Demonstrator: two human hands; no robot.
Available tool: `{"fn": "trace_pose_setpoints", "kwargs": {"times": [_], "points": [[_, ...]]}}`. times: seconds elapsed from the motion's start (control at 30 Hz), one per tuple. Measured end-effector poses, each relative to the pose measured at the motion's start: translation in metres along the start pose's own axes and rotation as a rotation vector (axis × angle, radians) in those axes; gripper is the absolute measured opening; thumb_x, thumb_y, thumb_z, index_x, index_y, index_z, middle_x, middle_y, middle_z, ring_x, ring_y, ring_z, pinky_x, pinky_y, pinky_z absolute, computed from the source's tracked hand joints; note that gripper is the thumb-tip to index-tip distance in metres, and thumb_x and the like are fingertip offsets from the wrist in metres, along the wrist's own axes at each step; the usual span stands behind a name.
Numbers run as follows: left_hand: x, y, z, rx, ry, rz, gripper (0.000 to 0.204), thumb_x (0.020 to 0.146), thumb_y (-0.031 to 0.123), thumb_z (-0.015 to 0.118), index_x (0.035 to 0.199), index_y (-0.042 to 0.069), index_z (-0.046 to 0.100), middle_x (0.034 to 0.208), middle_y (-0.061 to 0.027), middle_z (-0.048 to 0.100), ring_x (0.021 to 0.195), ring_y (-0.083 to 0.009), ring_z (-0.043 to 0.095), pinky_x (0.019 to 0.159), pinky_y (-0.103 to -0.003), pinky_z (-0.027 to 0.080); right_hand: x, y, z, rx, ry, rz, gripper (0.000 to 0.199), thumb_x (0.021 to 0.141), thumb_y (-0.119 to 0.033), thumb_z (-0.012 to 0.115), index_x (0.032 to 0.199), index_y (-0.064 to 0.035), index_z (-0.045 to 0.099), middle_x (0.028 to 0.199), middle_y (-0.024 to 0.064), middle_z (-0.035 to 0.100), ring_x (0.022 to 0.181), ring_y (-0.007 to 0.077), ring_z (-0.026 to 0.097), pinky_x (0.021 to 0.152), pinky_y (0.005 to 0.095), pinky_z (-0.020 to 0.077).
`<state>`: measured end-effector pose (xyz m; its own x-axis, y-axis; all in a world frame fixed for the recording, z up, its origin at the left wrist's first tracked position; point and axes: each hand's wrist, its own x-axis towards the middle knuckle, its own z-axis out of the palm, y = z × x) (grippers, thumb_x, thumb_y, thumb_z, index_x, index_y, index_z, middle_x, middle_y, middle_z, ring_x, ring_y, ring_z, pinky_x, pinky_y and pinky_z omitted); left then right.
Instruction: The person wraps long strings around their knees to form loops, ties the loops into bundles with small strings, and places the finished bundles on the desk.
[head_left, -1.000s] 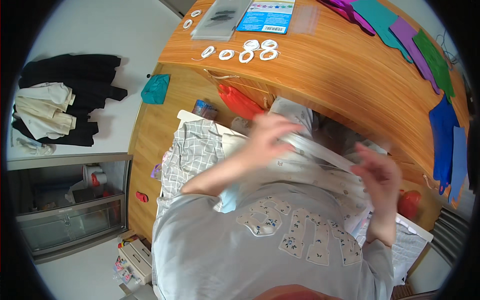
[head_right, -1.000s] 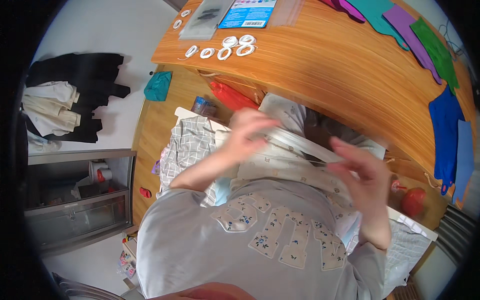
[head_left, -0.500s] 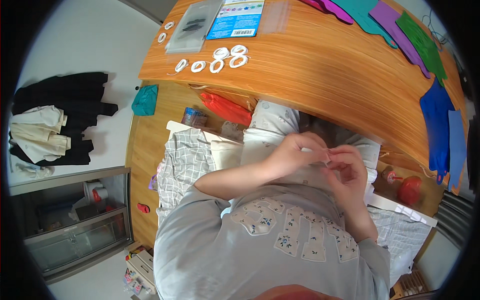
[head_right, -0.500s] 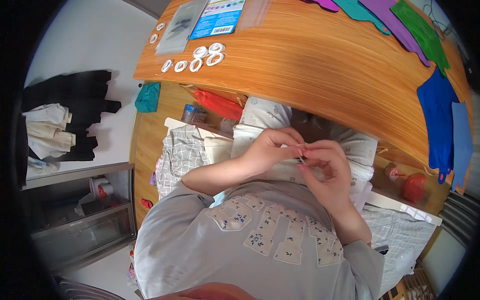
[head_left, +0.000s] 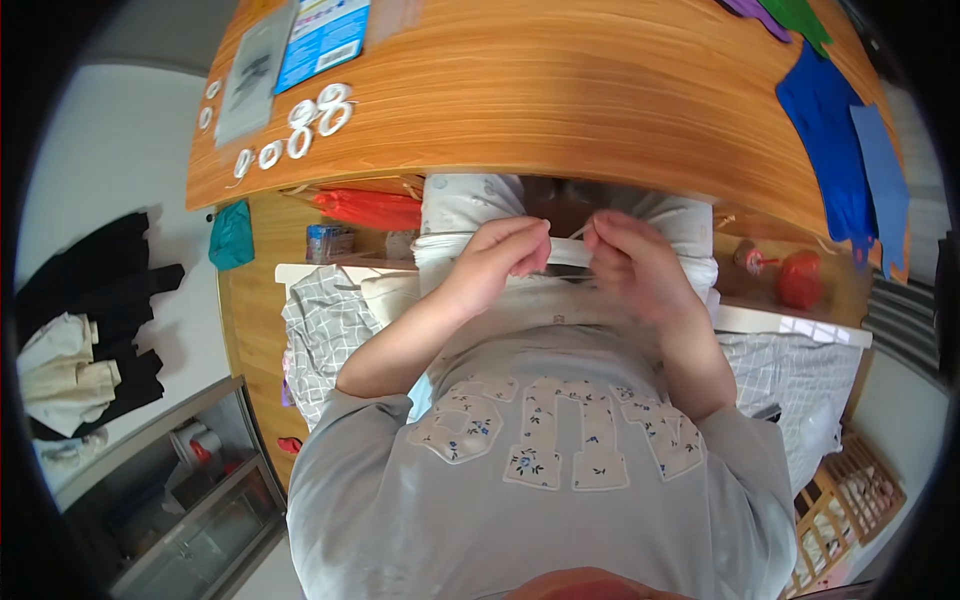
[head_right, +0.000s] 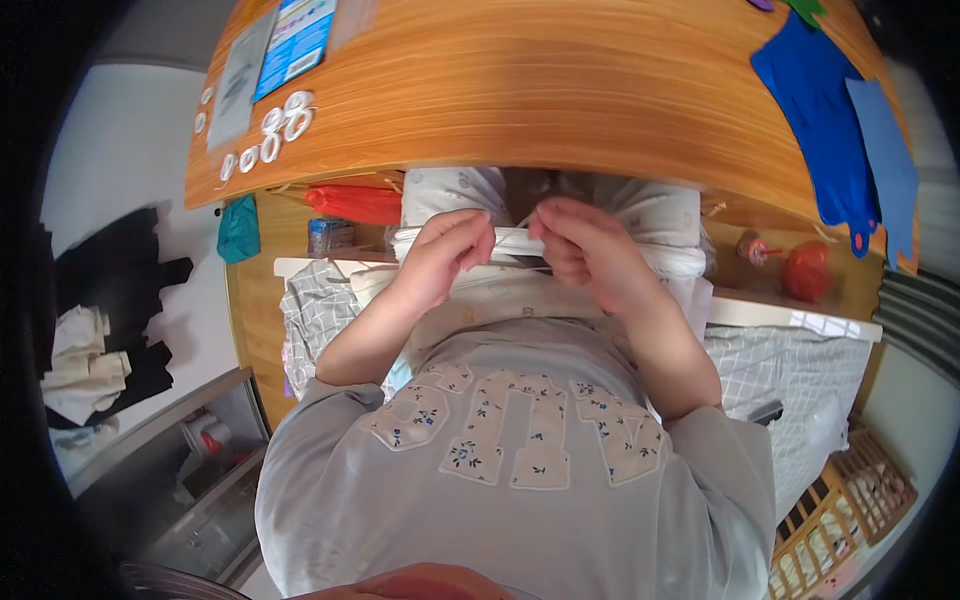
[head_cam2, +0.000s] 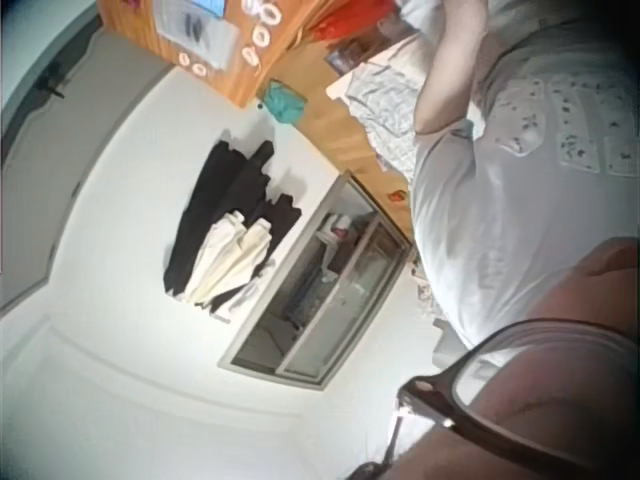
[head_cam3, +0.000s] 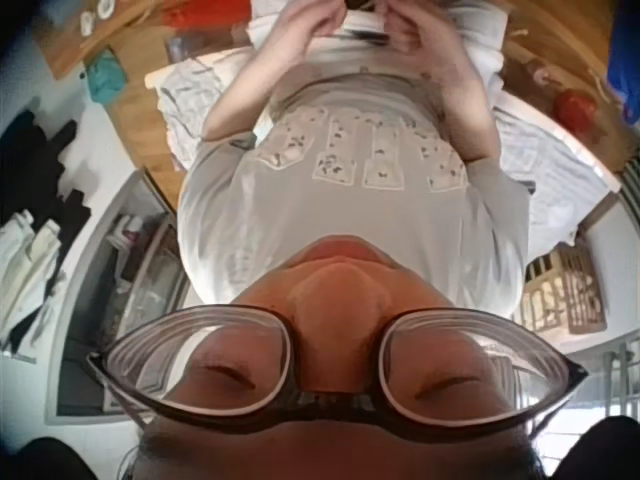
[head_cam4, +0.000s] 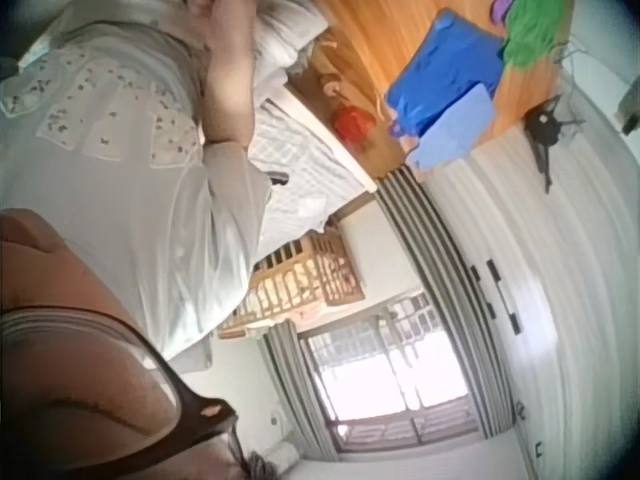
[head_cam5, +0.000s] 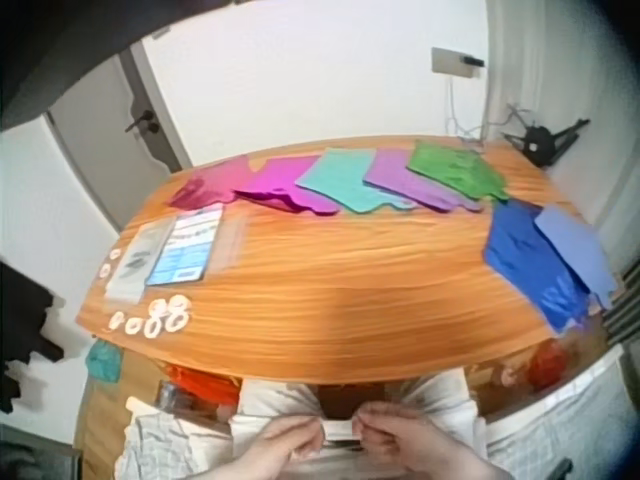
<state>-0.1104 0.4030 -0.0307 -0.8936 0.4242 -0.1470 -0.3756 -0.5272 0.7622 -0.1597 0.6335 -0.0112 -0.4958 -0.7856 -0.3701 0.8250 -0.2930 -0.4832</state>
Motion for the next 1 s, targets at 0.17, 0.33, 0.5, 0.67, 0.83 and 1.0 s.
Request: {"fn": "trace_pose_setpoints", "kwargs": {"times": [0.17,0.33,0.5,0.67,0.83,1.0], "points": [[0.01,-0.009,0.035,0.52,0.309,-0.014,0.035,0.104,0.025,0.042,0.088,0.002,0.063,0.075,-0.0057,0.061,0.061,-0.0109,0.048,0.058,-0.024,0.037,0.014,0.039,0.024,-0.789,0.208,-0.645,0.023,0.099,-0.023,0.051,0.087,-0.0048,0.058,0.062,-0.0048,0.049,0.055,0.0101,0.048,0.05,0.029,0.0387],[0.004,-0.023,0.001,-0.081,0.181,0.07,0.036,0.104,0.027,0.044,0.096,-0.001,0.064,0.077,-0.0065,0.064,0.057,-0.0088,0.044,0.055,-0.024,0.034,0.001,0.04,0.028,-1.481,0.252,-0.493,0.015,0.097,-0.013,0.052,0.089,-0.0016,0.058,0.075,0.0029,0.058,0.067,0.0143,0.054,0.061,0.0294,0.043],[0.001,-0.013,0.014,1.15,0.268,0.254,0.032,0.099,0.027,0.053,0.089,0.0,0.066,0.074,-0.0079,0.065,0.052,-0.01,0.04,0.056,-0.028,0.034,-0.002,0.035,0.016,-1.017,0.207,-0.423,0.013,0.097,-0.012,0.053,0.09,-0.0021,0.057,0.076,0.0087,0.056,0.069,0.0143,0.052,0.064,0.0283,0.042],[-0.01,-0.011,0.026,0.08,0.268,0.06,0.034,0.098,0.03,0.051,0.084,0.002,0.066,0.074,-0.0093,0.065,0.049,-0.0129,0.035,0.056,-0.029,0.034,-0.007,0.039,0.022,-1.064,0.103,-0.391,0.014,0.097,-0.013,0.053,0.091,-0.0019,0.057,0.076,0.0078,0.056,0.069,0.0141,0.051,0.064,0.0285,0.0419],[-0.012,-0.011,0.01,0.567,0.024,0.428,0.045,0.101,0.036,0.042,0.08,0.004,0.066,0.072,-0.0094,0.065,0.05,-0.0138,0.034,0.057,-0.029,0.034,-0.012,0.04,0.026,-0.93,0.013,-0.398,0.015,0.098,-0.014,0.052,0.092,-0.0015,0.057,0.076,0.0062,0.056,0.069,0.0132,0.051,0.064,0.0291,0.042],[-0.01,0.002,0.047,0.49,0.377,0.227,0.048,0.102,0.038,0.038,0.083,0.005,0.066,0.074,-0.0085,0.066,0.051,-0.0139,0.035,0.058,-0.029,0.035,-0.011,0.039,0.026,-1.019,0.026,-0.401,0.016,0.099,-0.015,0.052,0.092,-0.0016,0.057,0.076,0.0052,0.056,0.07,0.0127,0.051,0.065,0.0293,0.0429]]}}
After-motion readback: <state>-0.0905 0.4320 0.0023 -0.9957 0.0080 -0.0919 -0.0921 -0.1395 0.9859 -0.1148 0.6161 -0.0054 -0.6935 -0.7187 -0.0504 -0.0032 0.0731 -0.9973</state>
